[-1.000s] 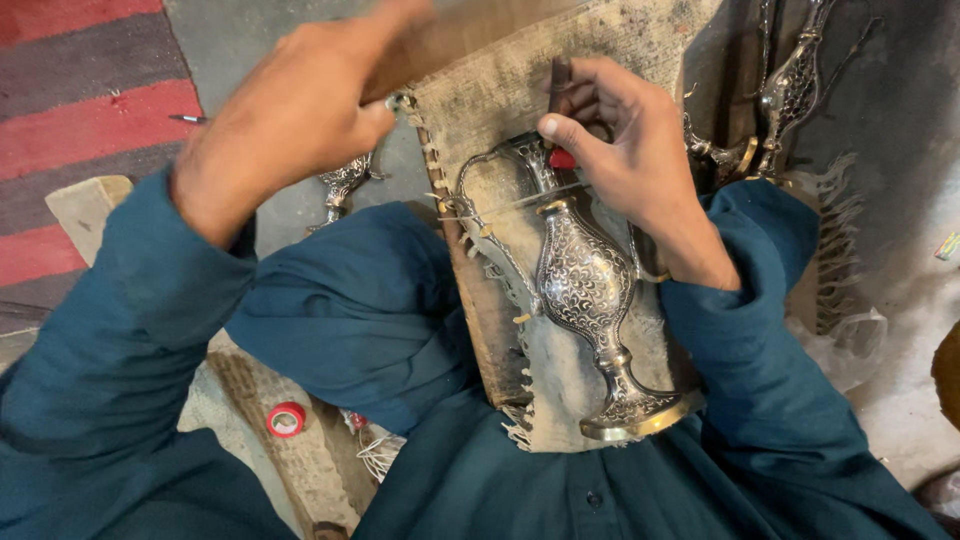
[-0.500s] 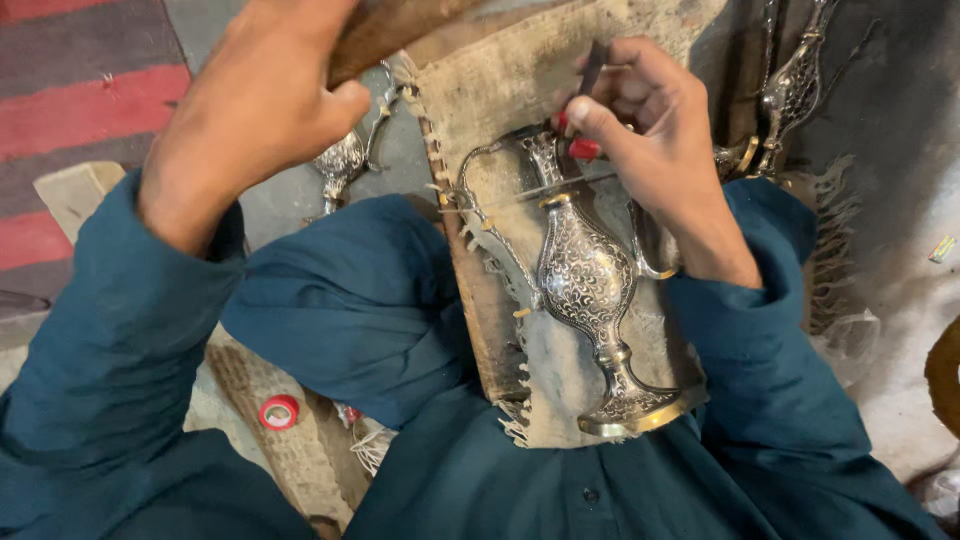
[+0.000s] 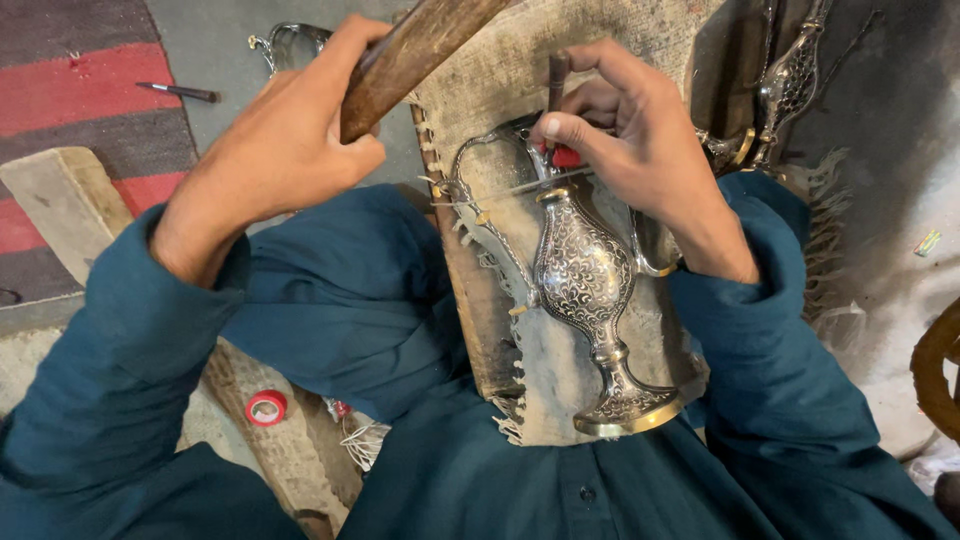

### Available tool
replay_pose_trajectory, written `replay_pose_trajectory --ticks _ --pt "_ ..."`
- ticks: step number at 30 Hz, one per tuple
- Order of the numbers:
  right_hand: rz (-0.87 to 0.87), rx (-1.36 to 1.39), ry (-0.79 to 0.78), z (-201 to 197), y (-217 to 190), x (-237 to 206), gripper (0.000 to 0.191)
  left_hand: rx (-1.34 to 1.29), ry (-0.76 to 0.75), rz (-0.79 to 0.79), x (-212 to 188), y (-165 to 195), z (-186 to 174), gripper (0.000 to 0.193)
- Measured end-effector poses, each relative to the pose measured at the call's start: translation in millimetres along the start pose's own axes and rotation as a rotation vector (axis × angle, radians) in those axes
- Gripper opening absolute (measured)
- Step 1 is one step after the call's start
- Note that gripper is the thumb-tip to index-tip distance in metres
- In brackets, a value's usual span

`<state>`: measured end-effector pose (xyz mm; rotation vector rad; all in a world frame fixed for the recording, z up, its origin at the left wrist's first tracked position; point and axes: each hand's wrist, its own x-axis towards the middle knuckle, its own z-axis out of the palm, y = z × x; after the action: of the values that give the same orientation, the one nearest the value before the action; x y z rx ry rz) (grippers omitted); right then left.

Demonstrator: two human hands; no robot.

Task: The person sits cross-legged on the floor with an ornate metal ewer clamped on a wooden board on their lap. They wrap string around the vessel, hold a punch against the neck, and repeatedly strike the punch with a wooden mallet, repositioning the ewer and re-tying the string between rounds of hammering.

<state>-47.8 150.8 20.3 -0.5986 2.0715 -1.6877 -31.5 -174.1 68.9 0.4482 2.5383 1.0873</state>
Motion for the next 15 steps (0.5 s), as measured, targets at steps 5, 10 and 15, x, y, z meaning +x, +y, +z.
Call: replay_pose_trajectory --ticks 5,10,15 --pt "0.018 0.027 -0.002 1 2 1 0.035 0.042 0.004 0.045 4 -1 -2 0.065" --pt "0.001 -0.006 0.014 4 1 2 0.035 0.178 0.059 0.113 12 3 -10 0.07" --pt "0.024 0.043 0.038 5 2 2 0.037 0.305 0.055 0.172 16 10 -16 0.07"
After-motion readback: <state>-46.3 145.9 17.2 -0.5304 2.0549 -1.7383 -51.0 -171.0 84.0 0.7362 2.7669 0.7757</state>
